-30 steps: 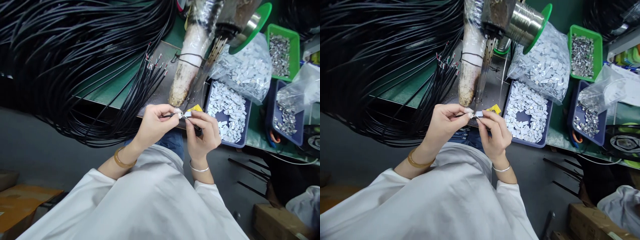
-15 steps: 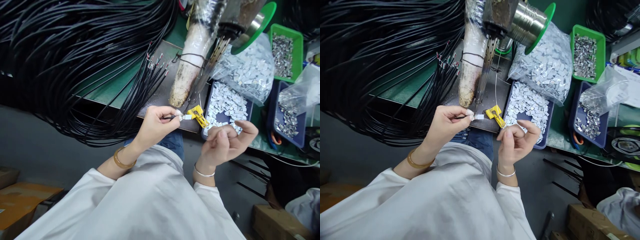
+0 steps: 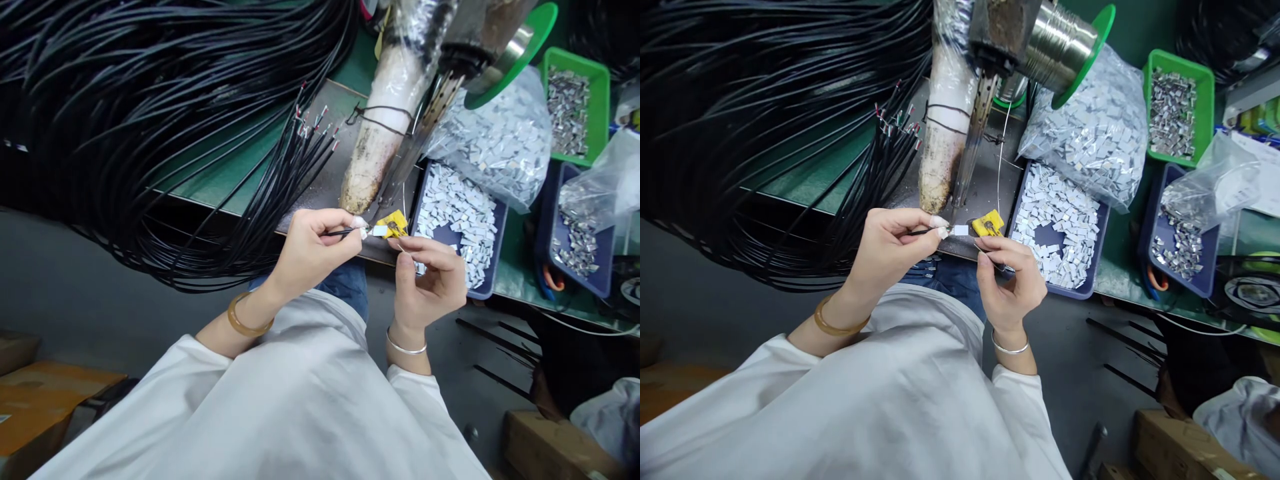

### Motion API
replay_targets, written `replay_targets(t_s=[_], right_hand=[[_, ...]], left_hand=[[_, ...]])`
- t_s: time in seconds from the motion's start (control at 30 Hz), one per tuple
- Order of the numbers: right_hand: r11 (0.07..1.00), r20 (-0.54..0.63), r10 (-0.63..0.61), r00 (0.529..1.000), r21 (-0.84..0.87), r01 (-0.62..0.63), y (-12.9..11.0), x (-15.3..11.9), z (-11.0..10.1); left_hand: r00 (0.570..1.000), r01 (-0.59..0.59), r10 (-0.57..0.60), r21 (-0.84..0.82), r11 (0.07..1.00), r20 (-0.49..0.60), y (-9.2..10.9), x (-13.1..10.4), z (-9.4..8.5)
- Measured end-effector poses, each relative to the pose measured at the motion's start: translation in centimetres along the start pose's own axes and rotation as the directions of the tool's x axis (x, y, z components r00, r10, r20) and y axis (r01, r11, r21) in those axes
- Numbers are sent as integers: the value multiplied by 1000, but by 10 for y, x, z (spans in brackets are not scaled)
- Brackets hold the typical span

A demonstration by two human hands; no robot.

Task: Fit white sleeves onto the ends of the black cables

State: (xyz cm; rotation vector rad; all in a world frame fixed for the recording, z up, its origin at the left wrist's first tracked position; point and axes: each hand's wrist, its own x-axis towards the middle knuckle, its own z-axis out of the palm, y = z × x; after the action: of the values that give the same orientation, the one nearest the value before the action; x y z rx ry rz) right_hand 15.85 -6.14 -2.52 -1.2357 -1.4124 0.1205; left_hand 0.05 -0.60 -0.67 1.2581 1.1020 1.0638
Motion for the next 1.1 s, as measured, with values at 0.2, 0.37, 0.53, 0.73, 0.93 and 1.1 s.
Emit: replay_targets(t_s=[0.2,0.37,0.53,0.73,0.93,1.1], right_hand=[[970,102,-113,988,-203,132,-1,2,5],[948,116,-155,981,-261,181,-2,4,13],[935,105,-182,978,-290,205,-4,6,15],[944,104,-177,979,-263,198,-6,4,14],[955,133,-158,978,-231,185,-3,-1,11],[955,134,-150,979,-236,179,-2,0,12]], left_hand=[[998,47,-46,-32,998,32,-5,-1,1],[999,43,-42,-34,998,10,-1,-1,2],[1000,-11,11,-2,1000,3,5,-1,1],[1000,-1,1,-13,1000,1,4,-1,1],[998,57,-56,-21,998,42,-3,-2,-2],[997,71,-70,-34,997,26,-4,-1,-1]])
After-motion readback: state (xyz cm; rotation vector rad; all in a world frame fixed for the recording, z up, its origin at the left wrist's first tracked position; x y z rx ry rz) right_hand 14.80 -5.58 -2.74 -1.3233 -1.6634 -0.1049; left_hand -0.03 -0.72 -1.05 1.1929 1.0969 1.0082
